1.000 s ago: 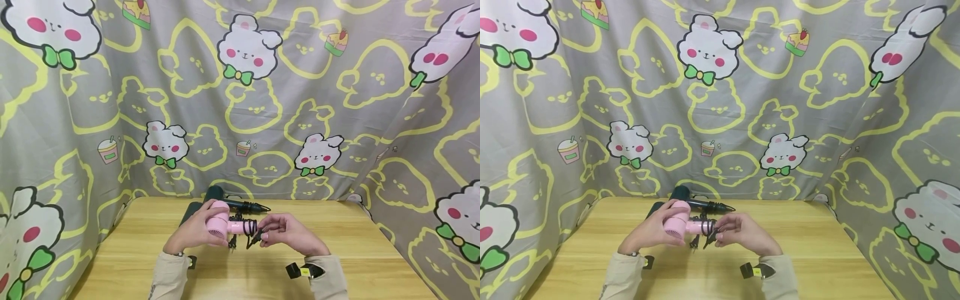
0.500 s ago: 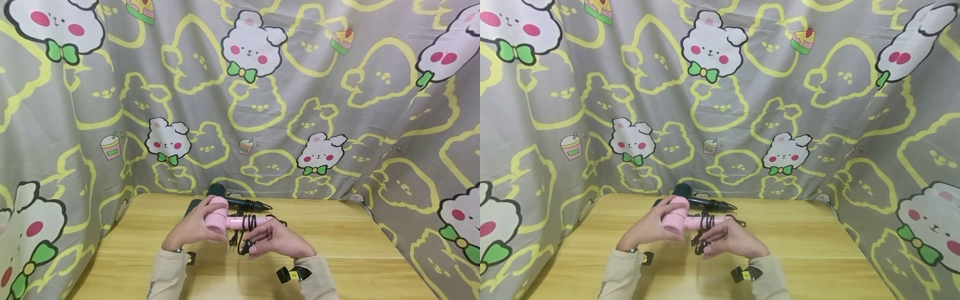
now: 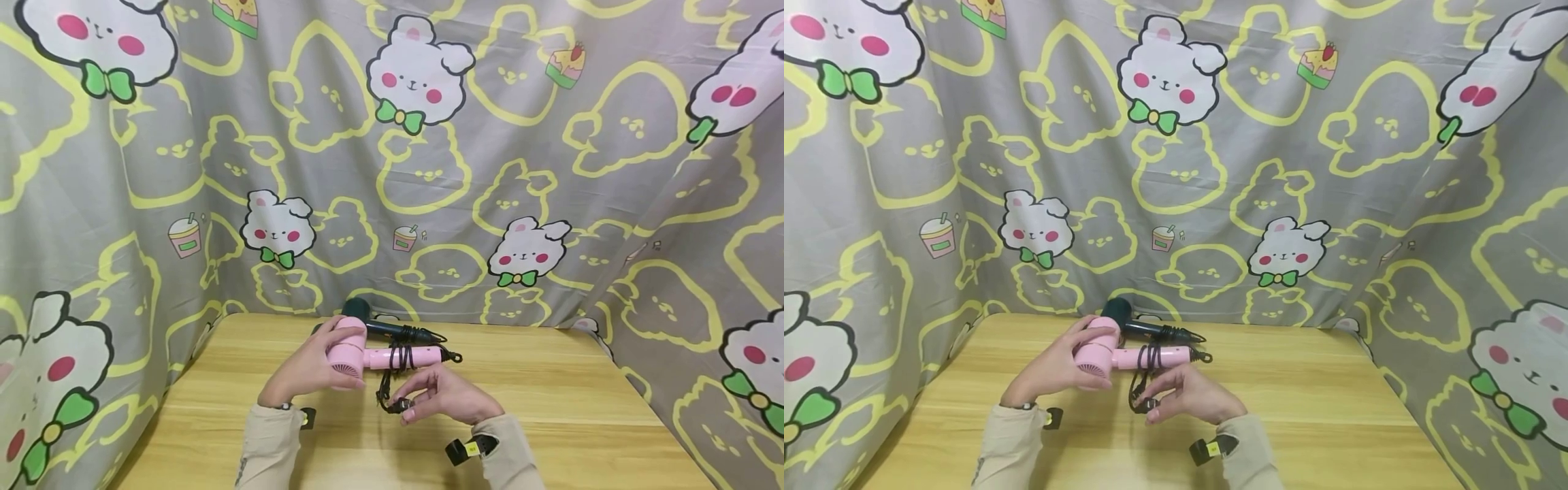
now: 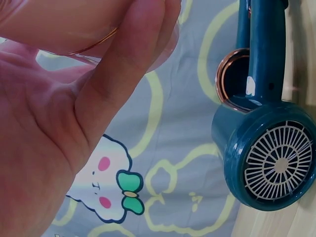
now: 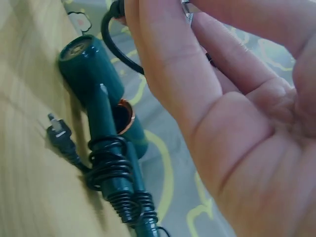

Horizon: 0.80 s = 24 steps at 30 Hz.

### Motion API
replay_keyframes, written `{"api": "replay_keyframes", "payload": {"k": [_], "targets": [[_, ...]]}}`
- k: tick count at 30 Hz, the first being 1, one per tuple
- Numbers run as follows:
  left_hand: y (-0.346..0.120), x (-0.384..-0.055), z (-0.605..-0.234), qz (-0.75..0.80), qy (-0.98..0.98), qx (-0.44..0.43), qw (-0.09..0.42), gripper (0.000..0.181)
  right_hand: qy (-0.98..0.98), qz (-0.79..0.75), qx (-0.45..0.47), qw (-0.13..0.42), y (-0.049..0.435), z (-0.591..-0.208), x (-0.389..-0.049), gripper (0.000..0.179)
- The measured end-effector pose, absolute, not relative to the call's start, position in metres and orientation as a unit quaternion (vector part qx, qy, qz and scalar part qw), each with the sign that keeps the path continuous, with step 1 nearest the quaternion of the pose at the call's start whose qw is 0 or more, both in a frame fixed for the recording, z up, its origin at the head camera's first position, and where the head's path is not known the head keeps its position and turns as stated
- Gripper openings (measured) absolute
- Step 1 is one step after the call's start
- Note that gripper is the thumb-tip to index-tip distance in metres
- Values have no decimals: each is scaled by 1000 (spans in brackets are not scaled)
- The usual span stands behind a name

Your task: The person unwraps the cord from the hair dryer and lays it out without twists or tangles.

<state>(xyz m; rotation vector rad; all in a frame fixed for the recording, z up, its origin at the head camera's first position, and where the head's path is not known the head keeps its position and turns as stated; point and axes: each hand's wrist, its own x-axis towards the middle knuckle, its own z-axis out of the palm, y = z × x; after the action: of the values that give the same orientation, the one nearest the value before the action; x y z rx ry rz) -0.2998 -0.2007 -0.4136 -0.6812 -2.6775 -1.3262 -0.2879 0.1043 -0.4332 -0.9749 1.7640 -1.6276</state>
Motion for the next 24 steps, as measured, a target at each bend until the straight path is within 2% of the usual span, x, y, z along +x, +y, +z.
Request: {"api": "replay_keyframes", "payload": {"k": [11,19,24], "targets": [[-206,-299,-412,-444,-869,-218,35,93,659,-629,-313,269,108,-461,-302,40],[-202,-297,-409,-449,-866,-216,27,93,602,-704,-270,266,122,-477,-315,23],[-200,-296,-410,-455,-863,-219,17,92,597,-737,-209,238,131,-482,-319,23]]}}
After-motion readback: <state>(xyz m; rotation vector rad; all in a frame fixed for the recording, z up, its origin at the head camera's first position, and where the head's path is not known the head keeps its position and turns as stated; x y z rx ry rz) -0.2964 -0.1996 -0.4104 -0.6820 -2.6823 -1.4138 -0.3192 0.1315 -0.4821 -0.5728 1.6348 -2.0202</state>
